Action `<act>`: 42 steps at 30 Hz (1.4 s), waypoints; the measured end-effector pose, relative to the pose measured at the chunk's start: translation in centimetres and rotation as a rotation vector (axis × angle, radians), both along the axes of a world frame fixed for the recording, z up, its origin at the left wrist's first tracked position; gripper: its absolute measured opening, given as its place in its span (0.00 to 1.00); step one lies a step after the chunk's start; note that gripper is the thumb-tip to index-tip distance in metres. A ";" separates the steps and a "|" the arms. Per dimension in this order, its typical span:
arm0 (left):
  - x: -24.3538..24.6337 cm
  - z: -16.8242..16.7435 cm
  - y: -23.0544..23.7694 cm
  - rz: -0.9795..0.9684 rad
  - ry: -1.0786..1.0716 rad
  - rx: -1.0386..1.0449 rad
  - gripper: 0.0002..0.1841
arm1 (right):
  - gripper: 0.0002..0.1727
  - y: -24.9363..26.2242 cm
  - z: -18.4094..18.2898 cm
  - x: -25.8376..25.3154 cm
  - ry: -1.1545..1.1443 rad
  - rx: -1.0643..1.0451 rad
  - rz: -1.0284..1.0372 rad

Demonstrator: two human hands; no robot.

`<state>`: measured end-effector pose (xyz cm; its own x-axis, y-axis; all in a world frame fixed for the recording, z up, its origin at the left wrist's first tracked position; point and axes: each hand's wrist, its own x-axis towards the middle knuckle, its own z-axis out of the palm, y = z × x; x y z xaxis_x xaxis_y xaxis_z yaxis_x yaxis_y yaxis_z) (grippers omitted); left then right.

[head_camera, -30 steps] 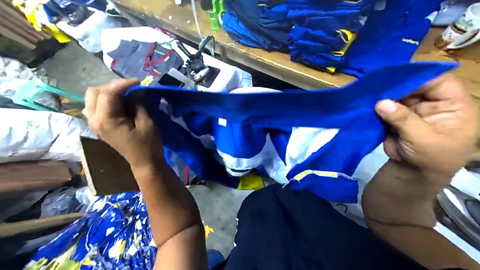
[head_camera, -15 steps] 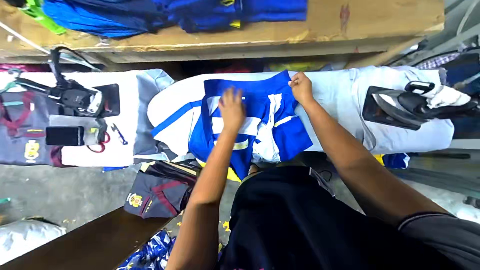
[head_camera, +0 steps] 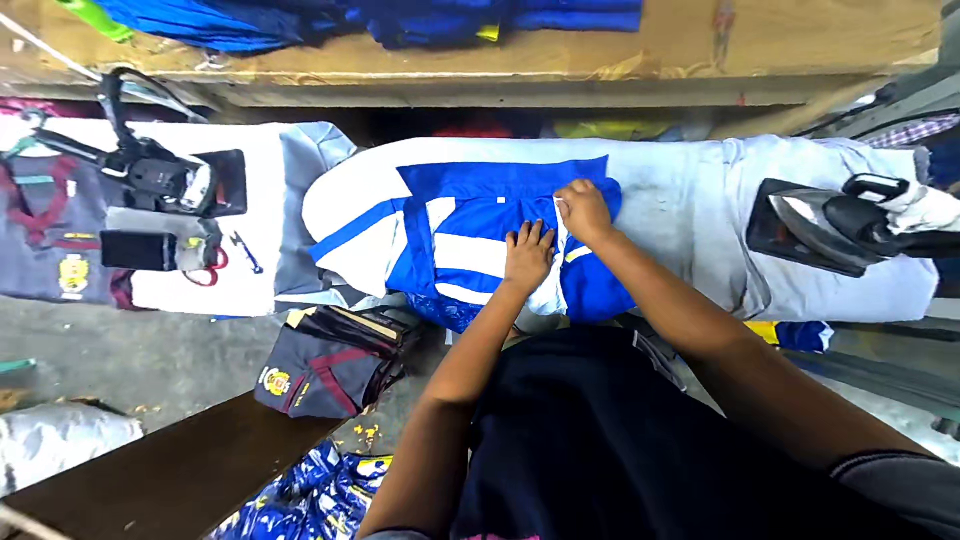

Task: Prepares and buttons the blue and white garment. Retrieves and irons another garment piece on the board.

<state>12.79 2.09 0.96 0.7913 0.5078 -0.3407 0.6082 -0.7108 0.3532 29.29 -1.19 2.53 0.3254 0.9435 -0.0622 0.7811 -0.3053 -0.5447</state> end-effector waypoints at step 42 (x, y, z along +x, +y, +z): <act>-11.1 6.8 -1.6 0.696 -0.609 -0.557 0.17 | 0.20 -6.3 1.3 -1.5 0.849 -0.101 -0.736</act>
